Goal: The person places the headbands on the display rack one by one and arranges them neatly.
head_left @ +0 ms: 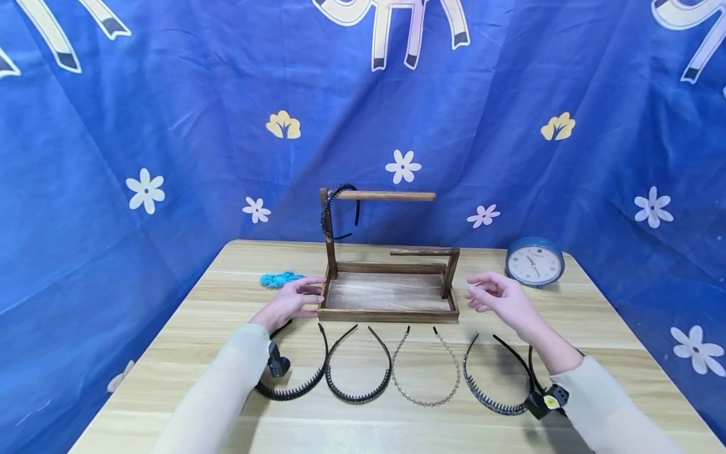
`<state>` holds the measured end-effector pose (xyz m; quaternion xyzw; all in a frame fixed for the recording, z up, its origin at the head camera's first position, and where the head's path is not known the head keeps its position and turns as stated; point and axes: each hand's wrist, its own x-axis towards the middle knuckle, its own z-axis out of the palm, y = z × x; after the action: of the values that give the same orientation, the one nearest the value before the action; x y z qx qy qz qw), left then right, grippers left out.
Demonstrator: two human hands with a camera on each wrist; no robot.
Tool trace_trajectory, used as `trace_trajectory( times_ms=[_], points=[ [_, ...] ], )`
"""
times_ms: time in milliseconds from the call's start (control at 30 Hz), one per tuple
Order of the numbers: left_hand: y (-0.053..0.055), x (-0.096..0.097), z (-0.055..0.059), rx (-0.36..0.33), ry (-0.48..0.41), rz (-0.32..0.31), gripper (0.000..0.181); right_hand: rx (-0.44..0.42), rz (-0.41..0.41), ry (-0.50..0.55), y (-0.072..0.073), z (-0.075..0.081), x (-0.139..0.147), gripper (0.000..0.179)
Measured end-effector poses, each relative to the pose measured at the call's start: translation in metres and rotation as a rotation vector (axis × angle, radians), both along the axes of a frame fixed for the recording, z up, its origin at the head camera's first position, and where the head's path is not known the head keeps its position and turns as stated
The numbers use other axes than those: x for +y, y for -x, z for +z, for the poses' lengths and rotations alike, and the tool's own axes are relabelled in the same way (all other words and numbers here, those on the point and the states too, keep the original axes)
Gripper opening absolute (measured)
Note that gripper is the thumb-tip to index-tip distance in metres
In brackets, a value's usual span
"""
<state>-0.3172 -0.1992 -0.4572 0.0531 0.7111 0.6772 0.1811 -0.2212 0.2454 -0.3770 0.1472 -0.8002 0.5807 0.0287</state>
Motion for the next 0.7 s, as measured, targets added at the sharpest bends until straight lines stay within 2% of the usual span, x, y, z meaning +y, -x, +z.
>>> trace_trajectory(
  times_ms=[200, 700],
  points=[
    [-0.001, 0.0, 0.001, 0.0, -0.012, -0.012, 0.059, 0.016, -0.017, 0.004, -0.015, -0.005, 0.024, 0.034],
    [0.002, -0.001, 0.001, 0.001, 0.007, -0.001, 0.058, 0.083, -0.086, -0.107, -0.052, -0.022, 0.082, 0.028]
  ],
)
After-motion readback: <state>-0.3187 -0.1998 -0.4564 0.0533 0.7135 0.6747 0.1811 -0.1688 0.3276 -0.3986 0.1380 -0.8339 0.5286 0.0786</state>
